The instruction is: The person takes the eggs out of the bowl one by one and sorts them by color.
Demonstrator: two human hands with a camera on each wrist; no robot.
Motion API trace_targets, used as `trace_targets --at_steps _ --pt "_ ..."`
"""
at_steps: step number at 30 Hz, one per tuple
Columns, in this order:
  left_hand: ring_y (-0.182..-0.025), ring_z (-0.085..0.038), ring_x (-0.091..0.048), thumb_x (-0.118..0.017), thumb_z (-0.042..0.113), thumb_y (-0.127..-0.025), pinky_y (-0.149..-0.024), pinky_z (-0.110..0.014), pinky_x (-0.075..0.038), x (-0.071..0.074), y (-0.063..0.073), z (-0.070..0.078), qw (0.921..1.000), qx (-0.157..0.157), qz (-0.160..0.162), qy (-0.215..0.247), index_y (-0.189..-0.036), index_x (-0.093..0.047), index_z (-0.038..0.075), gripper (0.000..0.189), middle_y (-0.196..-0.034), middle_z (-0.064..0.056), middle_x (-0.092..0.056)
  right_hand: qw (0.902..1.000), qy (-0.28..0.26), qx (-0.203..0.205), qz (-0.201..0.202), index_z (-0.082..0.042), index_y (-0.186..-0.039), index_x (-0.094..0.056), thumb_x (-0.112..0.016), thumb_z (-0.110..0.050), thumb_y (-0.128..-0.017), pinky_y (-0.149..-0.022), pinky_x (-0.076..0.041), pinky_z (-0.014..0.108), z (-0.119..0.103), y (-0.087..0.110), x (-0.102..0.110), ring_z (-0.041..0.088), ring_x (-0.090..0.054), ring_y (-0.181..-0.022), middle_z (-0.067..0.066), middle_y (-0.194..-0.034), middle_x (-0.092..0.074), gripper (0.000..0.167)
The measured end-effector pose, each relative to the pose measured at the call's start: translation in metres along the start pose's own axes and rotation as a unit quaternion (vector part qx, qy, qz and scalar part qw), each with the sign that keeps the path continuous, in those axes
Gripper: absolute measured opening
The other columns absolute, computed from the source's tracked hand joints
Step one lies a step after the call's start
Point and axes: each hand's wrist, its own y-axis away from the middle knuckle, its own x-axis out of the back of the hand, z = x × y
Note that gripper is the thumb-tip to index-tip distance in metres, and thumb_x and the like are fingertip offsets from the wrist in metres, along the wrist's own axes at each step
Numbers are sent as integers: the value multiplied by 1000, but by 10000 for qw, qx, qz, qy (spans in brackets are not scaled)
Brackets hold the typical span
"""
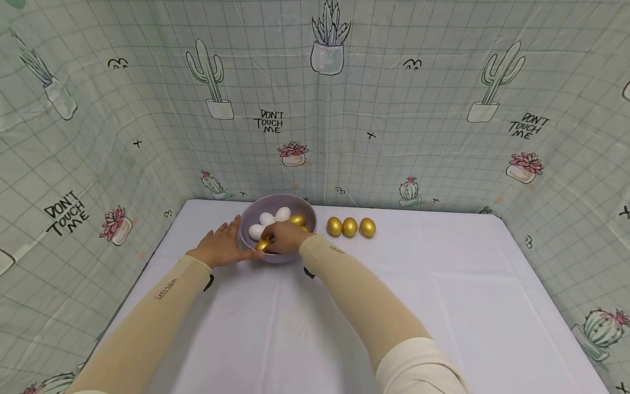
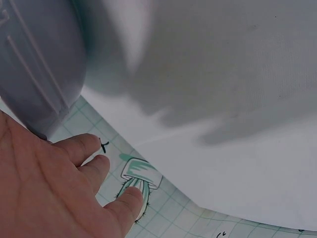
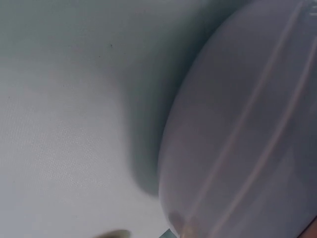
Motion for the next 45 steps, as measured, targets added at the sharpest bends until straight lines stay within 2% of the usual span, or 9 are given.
trace_targets --at_steps 10,20,31,37,45 --pt "-147 -43 -16 -52 91 -71 -115 -63 -13 -2 -2 -1 10000 5 3 -27 -158 0 -3 138 -160 -26 -21 9998 167 65 33 -14 -115 -72 -72 -24 -94 -91 -50 27 4 -9 -5 12 -63 -102 -6 -106 -69 23" --pt "-148 -42 -15 -53 90 -71 -116 -62 -12 -1 -1 0 10000 7 -5 51 -158 0 -1 138 -161 -25 -19 9996 192 -155 157 -13 -111 -72 -77 -26 -90 -81 -50 24 3 -11 -6 10 -59 -84 -7 -94 -66 25" --pt "-148 -43 -15 -52 90 -72 -115 -62 -12 1 1 2 10000 18 -39 31 -158 0 -3 137 -160 -26 -19 9998 126 -97 102 -10 -121 -71 -75 -22 -90 -85 -51 24 4 -11 -6 10 -62 -90 -3 -107 -70 33" --pt "-148 -41 -14 -52 92 -69 -116 -62 -11 0 0 0 10000 20 -25 61 -158 0 -2 139 -161 -24 -19 9996 235 -58 173 -10 -119 -72 -76 -21 -90 -85 -51 24 3 -12 -7 11 -62 -89 -2 -105 -71 31" --pt "-148 -42 -15 -51 92 -70 -116 -62 -12 -1 -2 0 10000 13 -8 21 -158 0 -2 139 -161 -24 -19 9996 160 -85 215 -9 -120 -71 -76 -19 -91 -89 -51 25 3 -11 -7 12 -62 -94 0 -111 -71 32"
